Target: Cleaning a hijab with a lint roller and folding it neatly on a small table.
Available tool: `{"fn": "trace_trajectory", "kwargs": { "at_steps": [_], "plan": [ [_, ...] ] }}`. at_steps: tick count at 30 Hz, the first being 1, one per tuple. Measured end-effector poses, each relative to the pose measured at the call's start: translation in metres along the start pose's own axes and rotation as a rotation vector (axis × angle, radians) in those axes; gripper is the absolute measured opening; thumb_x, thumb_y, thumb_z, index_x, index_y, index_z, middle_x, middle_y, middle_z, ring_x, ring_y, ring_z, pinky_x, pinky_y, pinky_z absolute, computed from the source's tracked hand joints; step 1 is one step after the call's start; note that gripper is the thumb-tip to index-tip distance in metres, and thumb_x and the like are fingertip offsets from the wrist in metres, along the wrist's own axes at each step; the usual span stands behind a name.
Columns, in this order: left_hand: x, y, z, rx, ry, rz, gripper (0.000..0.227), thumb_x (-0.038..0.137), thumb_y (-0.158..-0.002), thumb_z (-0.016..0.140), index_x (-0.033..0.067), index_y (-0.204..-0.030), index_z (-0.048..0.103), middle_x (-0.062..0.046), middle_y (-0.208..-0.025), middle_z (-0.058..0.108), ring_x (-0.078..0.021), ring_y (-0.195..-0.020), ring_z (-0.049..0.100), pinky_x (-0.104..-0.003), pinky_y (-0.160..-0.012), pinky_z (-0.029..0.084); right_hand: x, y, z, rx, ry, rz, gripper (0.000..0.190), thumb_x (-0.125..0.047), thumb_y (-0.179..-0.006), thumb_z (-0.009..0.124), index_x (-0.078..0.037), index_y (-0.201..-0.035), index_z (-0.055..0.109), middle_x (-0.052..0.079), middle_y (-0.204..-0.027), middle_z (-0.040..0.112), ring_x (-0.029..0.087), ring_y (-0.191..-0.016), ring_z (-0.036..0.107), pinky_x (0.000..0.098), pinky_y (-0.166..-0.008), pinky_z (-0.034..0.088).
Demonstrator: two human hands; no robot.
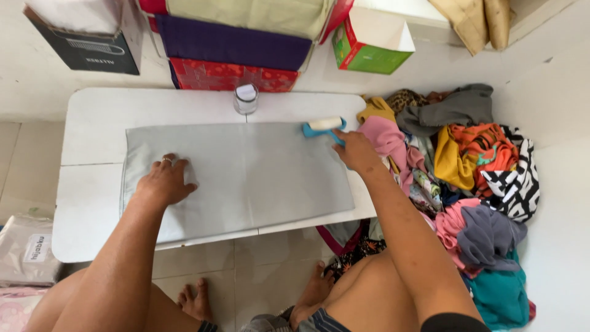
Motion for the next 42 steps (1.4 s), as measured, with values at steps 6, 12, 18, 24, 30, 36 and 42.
{"fn": "trace_trajectory", "kwargs": {
  "at_steps": [6, 12, 18, 24, 30, 36, 42],
  "plan": [
    [-0.001, -0.002, 0.003, -0.001, 0.025, 0.005, 0.076, 0.046, -0.088, 0.071, 0.0197, -0.156, 0.049, -0.018, -0.163, 0.039, -0.0371, -0.149, 0.041, -0.057, -0.104, 0.053, -0.011, 0.045, -0.026, -0.101, 0.015, 0.044, 0.043, -0.026, -0.092, 0.066, -0.022, -0.135, 0.069, 0.023, -0.114, 0.073, 0.044, -0.109, 0.069, 0.0549, -0.091, 0.058],
    [-0.008, -0.001, 0.003, -0.012, 0.014, -0.007, 0.076, 0.051, -0.088, 0.069, 0.0222, -0.156, 0.048, -0.017, -0.164, 0.037, -0.0353, -0.15, 0.038, -0.057, -0.107, 0.051, -0.044, 0.124, -0.074, -0.464, 0.128, 0.13, 0.044, -0.038, -0.083, 0.067, -0.026, -0.124, 0.077, 0.018, -0.116, 0.076, 0.041, -0.116, 0.068, 0.0507, -0.101, 0.054],
    [-0.008, 0.011, 0.003, -0.025, 0.037, -0.02, 0.072, 0.048, -0.089, 0.069, 0.0226, -0.154, 0.051, -0.017, -0.162, 0.04, -0.0341, -0.148, 0.041, -0.058, -0.104, 0.052, -0.063, 0.153, -0.097, -0.539, 0.118, 0.189, 0.044, -0.039, -0.083, 0.066, -0.024, -0.123, 0.078, 0.019, -0.11, 0.079, 0.039, -0.112, 0.07, 0.0488, -0.1, 0.055],
    [-0.015, 0.01, 0.006, -0.014, 0.042, -0.023, 0.07, 0.047, -0.088, 0.071, 0.0211, -0.151, 0.054, -0.019, -0.157, 0.046, -0.0357, -0.142, 0.049, -0.06, -0.099, 0.054, -0.1, 0.157, -0.11, -0.462, 0.081, 0.089, 0.044, -0.034, -0.09, 0.059, -0.019, -0.129, 0.072, 0.023, -0.111, 0.077, 0.045, -0.113, 0.068, 0.0529, -0.1, 0.054],
    [-0.03, 0.002, 0.02, -0.051, 0.051, -0.041, 0.059, 0.047, -0.089, 0.069, 0.0167, -0.14, 0.066, -0.02, -0.141, 0.06, -0.0357, -0.128, 0.063, -0.057, -0.094, 0.057, -0.091, 0.119, -0.028, -0.405, 0.188, -0.016, 0.043, -0.037, -0.087, 0.064, -0.023, -0.127, 0.072, 0.017, -0.106, 0.077, 0.039, -0.102, 0.074, 0.0482, -0.087, 0.06],
    [-0.03, 0.024, 0.002, -0.058, 0.106, -0.018, 0.06, 0.042, -0.09, 0.07, 0.0149, -0.142, 0.064, -0.022, -0.138, 0.061, -0.039, -0.125, 0.065, -0.057, -0.096, 0.055, -0.097, 0.053, -0.028, -0.146, 0.117, -0.067, 0.041, -0.025, -0.094, 0.056, -0.012, -0.132, 0.068, 0.027, -0.107, 0.073, 0.048, -0.098, 0.072, 0.0571, -0.085, 0.06],
    [-0.036, 0.031, -0.015, -0.066, 0.148, 0.039, 0.056, 0.043, -0.092, 0.068, 0.0125, -0.139, 0.065, -0.025, -0.136, 0.062, -0.044, -0.124, 0.065, -0.056, -0.097, 0.056, -0.081, 0.003, 0.001, 0.021, 0.11, -0.123, 0.045, -0.022, -0.1, 0.055, -0.011, -0.144, 0.057, 0.028, -0.113, 0.069, 0.05, -0.103, 0.07, 0.0601, -0.087, 0.058]
  ]
}}
Point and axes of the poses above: each hand's wrist, its own y-axis away from the middle knuckle, its own z-axis out of the palm, x = y × z, the point moved 3 cm from there along -y, towards the middle knuckle
